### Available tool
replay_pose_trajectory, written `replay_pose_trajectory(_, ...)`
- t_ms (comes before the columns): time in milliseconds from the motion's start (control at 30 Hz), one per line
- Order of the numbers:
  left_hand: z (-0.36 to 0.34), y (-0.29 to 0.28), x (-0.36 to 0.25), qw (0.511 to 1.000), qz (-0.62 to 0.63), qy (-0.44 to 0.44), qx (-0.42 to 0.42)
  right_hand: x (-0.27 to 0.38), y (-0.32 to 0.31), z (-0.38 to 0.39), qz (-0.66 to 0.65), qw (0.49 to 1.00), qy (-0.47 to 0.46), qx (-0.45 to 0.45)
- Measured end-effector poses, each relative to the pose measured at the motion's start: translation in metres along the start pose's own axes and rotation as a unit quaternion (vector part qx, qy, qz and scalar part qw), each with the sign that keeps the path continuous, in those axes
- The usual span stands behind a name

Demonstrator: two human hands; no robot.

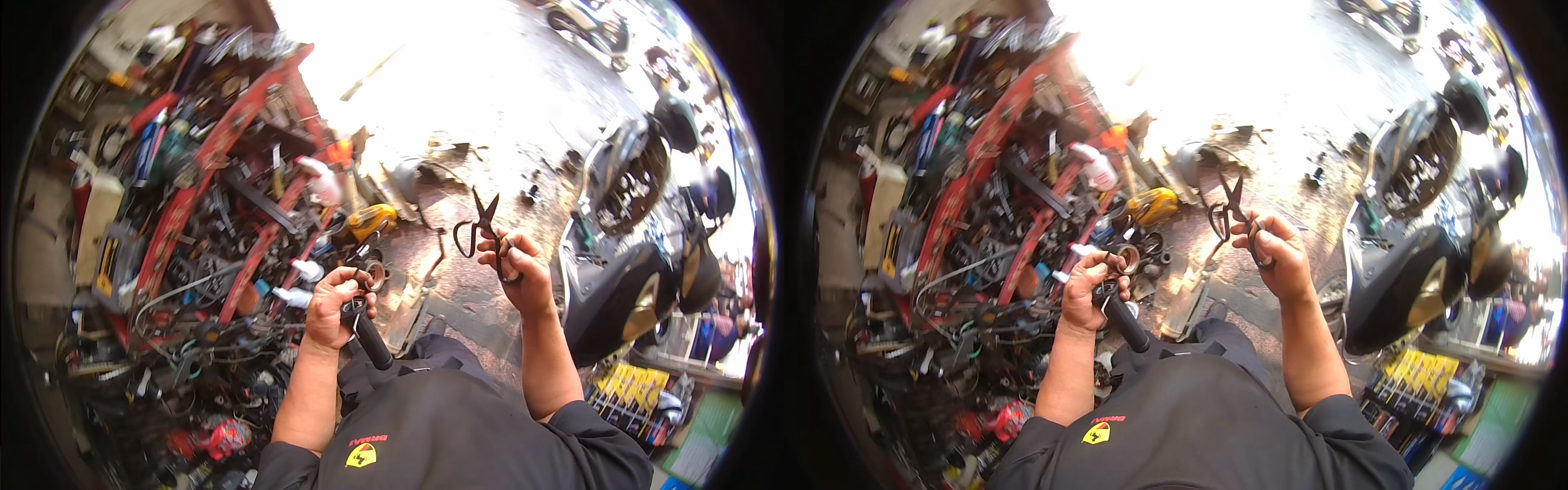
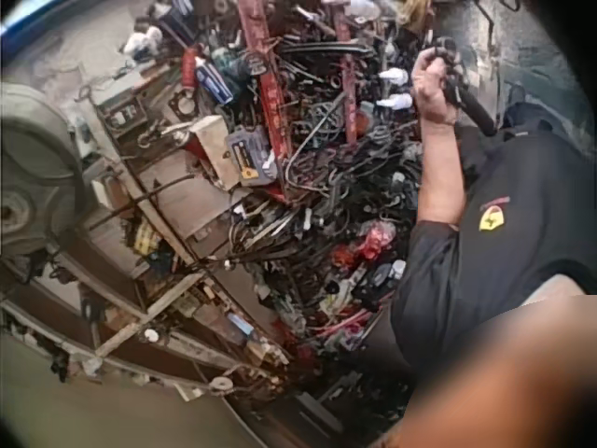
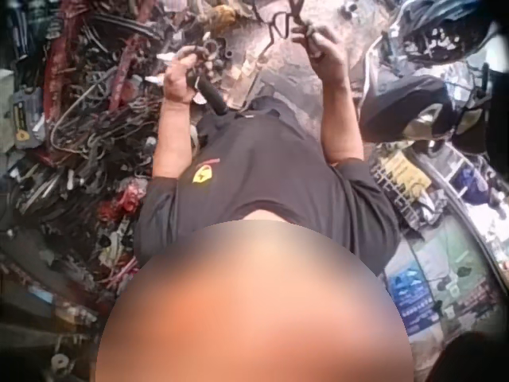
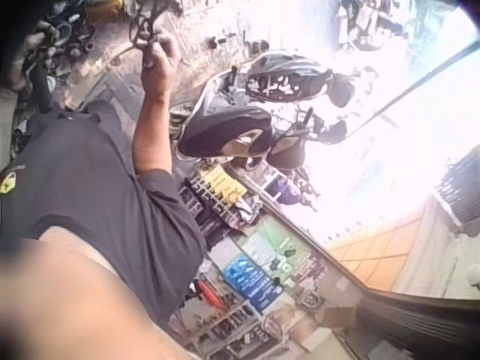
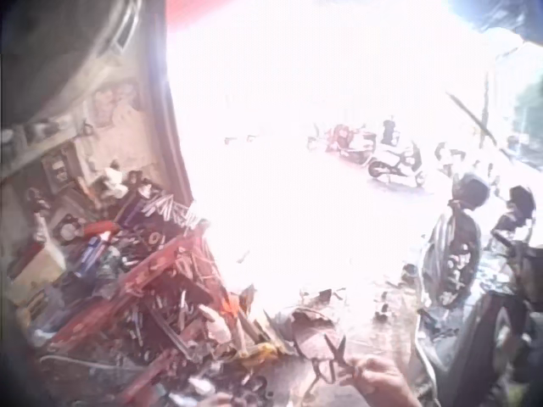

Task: The person works on a scooter's handlebar wiring, using scissors to cut a wire and a red-handled tool to strip and connect wires near the ignition area. The person then attaches a black handlebar grip to the right handlebar.

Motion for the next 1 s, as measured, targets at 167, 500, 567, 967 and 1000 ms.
replay_pose_trajectory(167, -0.067, 0.082, 0.046, 0.995, 0.026, -0.053, 0.075, 0.085, -0.067, 0.039, -0.002, 0.996, -0.093, -0.016)
replay_pose_trajectory(500, -0.171, 0.172, 0.106, 0.983, -0.001, -0.127, 0.132, 0.092, -0.145, 0.066, -0.065, 0.982, 0.011, -0.175)
replay_pose_trajectory(567, -0.193, 0.185, 0.115, 0.979, 0.004, -0.141, 0.145, 0.086, -0.168, 0.062, -0.130, 0.961, 0.032, -0.240)
replay_pose_trajectory(967, -0.439, 0.247, 0.156, 0.972, -0.081, -0.178, 0.129, 0.102, -0.314, -0.084, -0.157, 0.929, 0.186, -0.278)
replay_pose_trajectory(1000, -0.457, 0.245, 0.157, 0.972, -0.098, -0.182, 0.109, 0.104, -0.323, -0.105, -0.114, 0.935, 0.200, -0.268)
Point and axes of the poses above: each hand's wrist, its own z-axis away from the middle knuckle, its own y-axis out of the palm, x = y × z, the point moved 8 cm from there along -z, towards the middle knuckle, and after that the axes turned 8 degrees about -y, right-handed, at the moved point
